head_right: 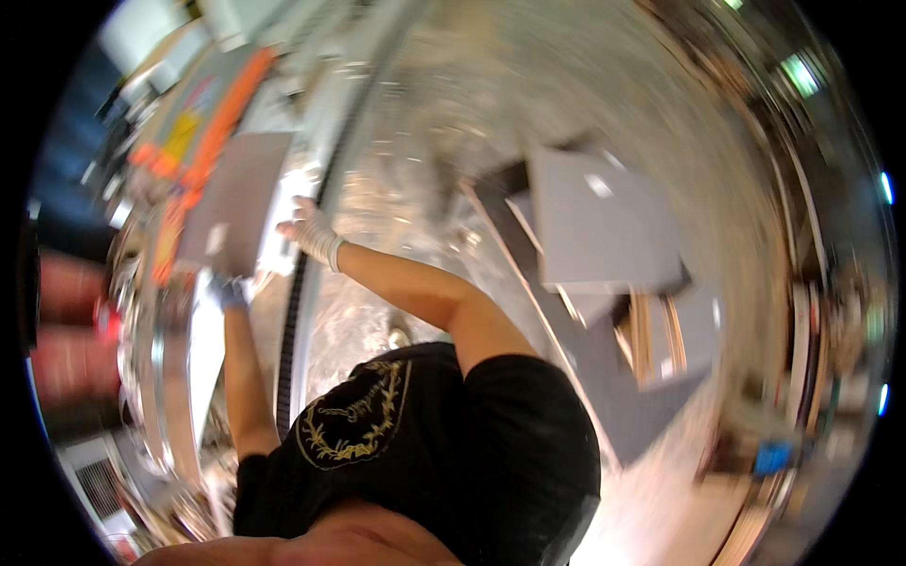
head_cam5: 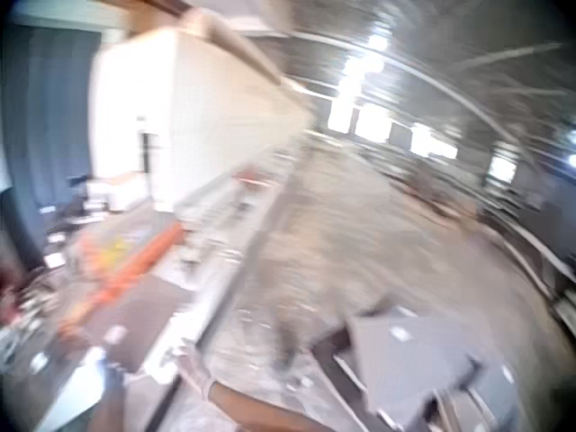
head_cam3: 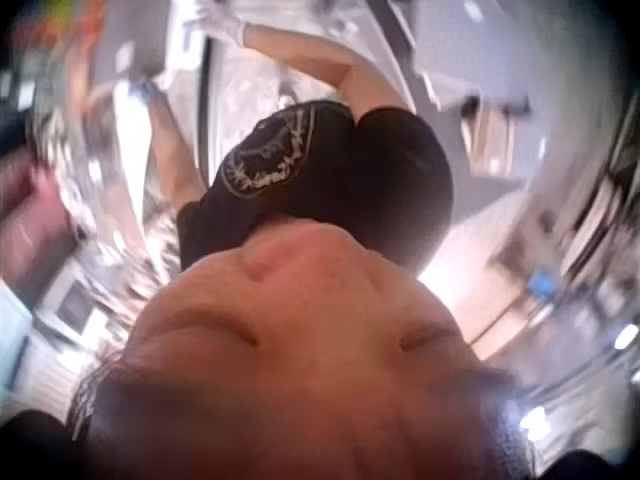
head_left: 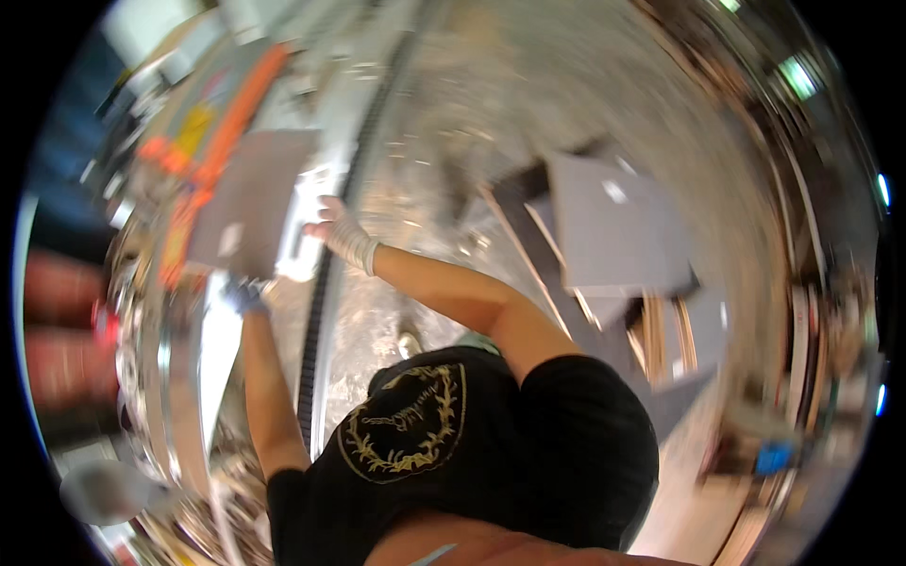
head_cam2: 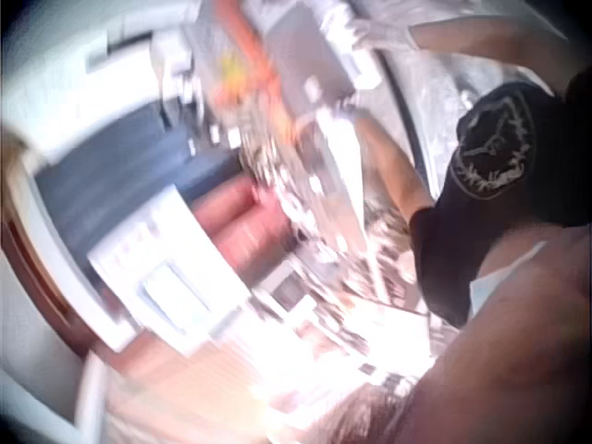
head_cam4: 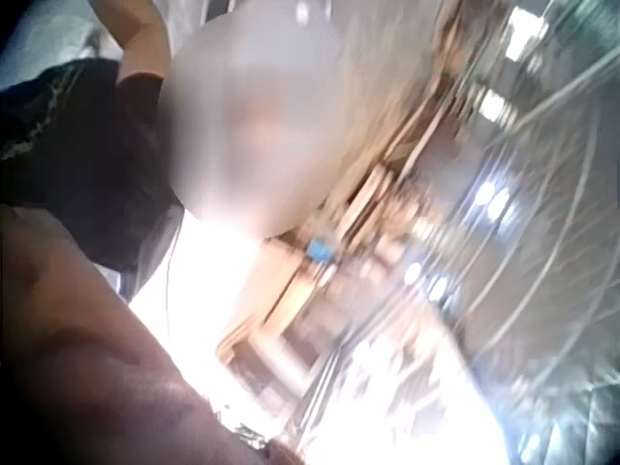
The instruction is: The person picks up gray rectangular panels from a workbench and stacks them onto a rolling cart. They then move the cart to a different area and continue stacking additional panels. The person also handles a large cardboard sheet, placing it on the cart before returning to stack more panels.
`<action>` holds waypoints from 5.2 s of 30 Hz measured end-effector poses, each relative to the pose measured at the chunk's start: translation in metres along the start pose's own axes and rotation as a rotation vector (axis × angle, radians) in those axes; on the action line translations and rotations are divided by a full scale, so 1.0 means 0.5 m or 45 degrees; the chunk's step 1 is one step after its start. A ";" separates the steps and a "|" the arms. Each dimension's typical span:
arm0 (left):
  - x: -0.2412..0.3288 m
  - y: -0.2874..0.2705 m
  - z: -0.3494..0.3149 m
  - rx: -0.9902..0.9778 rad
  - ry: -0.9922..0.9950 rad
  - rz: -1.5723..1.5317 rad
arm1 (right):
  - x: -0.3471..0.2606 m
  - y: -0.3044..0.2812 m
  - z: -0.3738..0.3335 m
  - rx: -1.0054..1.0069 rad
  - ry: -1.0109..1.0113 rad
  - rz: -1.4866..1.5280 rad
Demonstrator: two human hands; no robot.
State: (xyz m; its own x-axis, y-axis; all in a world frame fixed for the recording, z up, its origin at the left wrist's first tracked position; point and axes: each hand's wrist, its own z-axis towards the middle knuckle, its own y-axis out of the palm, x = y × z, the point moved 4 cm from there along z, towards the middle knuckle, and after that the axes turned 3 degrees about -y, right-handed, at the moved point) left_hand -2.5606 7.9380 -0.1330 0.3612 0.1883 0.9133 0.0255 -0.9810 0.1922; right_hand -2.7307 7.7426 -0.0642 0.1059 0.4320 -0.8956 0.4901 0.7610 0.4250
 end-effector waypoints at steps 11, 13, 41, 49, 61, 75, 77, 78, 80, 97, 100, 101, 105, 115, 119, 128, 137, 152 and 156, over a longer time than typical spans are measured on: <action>-0.483 0.370 -0.564 -1.450 -0.403 0.618 | -0.253 -1.176 -0.740 1.781 0.751 -1.776; -0.572 0.431 -0.662 -1.412 -0.794 0.721 | -0.282 -1.265 -0.824 1.867 0.928 -1.755; -0.005 -0.222 -0.607 -0.478 -0.469 0.319 | 0.046 -0.702 -0.658 0.821 0.109 -0.152; -0.028 -0.605 -0.342 -0.068 -0.243 -0.306 | 0.189 -0.260 -0.562 0.463 0.258 -0.159; -0.019 -0.483 -0.224 0.003 -0.394 -0.574 | 0.315 0.150 -0.492 0.574 0.727 0.099; 0.006 -0.279 0.058 -0.300 -0.417 -0.312 | 0.242 0.081 -0.202 0.799 0.631 0.326; 0.017 -0.118 0.020 -0.308 -0.536 -0.277 | 0.230 -0.003 -0.136 0.639 0.651 0.530; 0.020 -0.097 0.030 -0.305 -0.524 -0.246 | 0.205 -0.018 -0.132 0.502 0.684 0.613; 0.020 -0.122 0.010 -0.029 -0.322 -0.043 | 0.107 -0.114 -0.222 0.532 0.562 0.393; -0.637 0.503 -0.727 -1.334 -0.743 0.702 | 0.018 -0.825 -0.592 0.970 -0.273 1.091; -0.649 0.534 -0.793 -1.428 -0.761 0.690 | 0.008 -0.765 -0.637 0.911 0.059 1.017; -0.557 0.532 -0.837 -1.324 -0.911 0.486 | 0.006 -0.801 -0.667 0.999 -0.093 1.082; -0.418 0.426 -0.792 -1.347 -0.855 0.403 | 0.010 -1.062 -0.859 0.700 -0.176 1.170; -0.089 0.028 -0.572 -0.632 -0.410 -0.004 | -0.046 -0.701 -0.571 -0.132 0.448 0.209; -0.055 -0.093 -0.466 -0.287 -0.324 -0.540 | 0.024 -0.455 -0.439 -0.437 0.309 0.086; -0.113 -0.185 -0.139 0.261 -0.097 -0.323 | 0.205 -0.071 -0.292 -0.257 0.728 0.132; -0.049 -0.186 -0.037 0.216 -0.217 -0.332 | 0.169 -0.145 -0.271 -0.071 0.777 0.205; -0.093 -0.028 0.377 -0.410 -0.279 -0.212 | 0.148 -0.596 -0.351 0.692 0.243 0.528; 0.046 0.261 0.021 -0.015 -0.247 0.061 | 0.056 -0.842 -0.564 1.894 -0.188 -0.277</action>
State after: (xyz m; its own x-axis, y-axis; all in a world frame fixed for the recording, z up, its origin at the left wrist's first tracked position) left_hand -2.5393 7.8139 -0.0906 0.5345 0.1281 0.8354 -0.0061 -0.9878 0.1554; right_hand -3.1781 7.5706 -0.2311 -0.0426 0.2589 -0.9650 0.9015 -0.4064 -0.1488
